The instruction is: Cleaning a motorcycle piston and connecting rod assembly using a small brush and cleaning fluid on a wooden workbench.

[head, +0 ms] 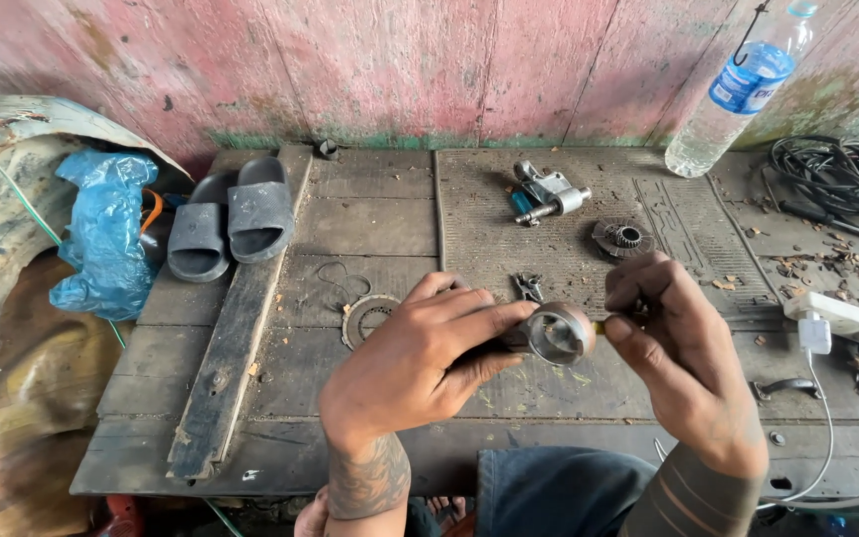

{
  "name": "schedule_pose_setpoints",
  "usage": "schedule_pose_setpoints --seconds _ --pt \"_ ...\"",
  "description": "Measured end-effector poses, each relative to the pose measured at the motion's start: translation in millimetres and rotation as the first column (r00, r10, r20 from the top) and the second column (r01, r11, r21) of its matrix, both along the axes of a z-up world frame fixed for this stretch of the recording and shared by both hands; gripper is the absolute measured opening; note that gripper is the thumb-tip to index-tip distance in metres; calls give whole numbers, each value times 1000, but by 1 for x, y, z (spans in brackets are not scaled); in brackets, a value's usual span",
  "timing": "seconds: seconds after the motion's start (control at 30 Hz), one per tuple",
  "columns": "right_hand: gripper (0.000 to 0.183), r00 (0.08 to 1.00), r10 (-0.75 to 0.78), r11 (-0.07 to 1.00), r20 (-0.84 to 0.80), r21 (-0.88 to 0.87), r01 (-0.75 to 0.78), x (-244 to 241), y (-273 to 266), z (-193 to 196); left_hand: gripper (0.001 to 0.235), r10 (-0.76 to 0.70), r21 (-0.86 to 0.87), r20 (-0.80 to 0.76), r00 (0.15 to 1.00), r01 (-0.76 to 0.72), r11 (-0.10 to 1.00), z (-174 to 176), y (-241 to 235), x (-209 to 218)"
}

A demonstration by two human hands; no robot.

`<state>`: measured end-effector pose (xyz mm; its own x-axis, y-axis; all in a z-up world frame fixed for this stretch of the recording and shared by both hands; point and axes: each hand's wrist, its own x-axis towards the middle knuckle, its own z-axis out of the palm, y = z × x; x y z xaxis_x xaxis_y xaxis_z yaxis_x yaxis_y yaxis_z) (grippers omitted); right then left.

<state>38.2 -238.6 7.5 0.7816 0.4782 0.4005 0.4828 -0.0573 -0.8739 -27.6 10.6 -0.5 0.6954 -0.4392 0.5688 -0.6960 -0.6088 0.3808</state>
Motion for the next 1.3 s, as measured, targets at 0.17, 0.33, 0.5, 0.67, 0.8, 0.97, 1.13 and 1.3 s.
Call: schedule_pose_setpoints --seconds 0.17,0.33,0.5,0.67,0.8,0.97,1.13,1.3 --pt "15 999 -1 1000 35 28 0 1 -4 -2 40 20 20 -3 1000 -20 1000 1 -10 0" --pt "22 999 -54 997 9 55 53 3 -7 -5 37 76 23 30 997 -77 997 3 -11 -2" --pt "20 992 -94 996 82 18 93 6 -8 -6 42 60 33 17 998 -60 998 0 -10 -2" --pt "19 994 12 996 106 92 -22 7 -5 -5 44 39 28 2 999 -39 999 0 -9 -3" --pt "23 998 39 992 53 119 -45 6 -4 -5 43 45 21 2 999 -45 999 1 -5 -4" --pt "21 996 8 995 85 99 -17 6 -1 -8 45 56 53 3 998 -56 997 -1 -4 -8" --pt "22 991 88 977 104 187 -106 -1 6 -6 44 -24 7 3 1000 24 1000 -4 -2 2" --pt "22 552 -503 840 666 227 492 28 1 -30 42 -14 -93 20 1000 16 995 -2 6 12"
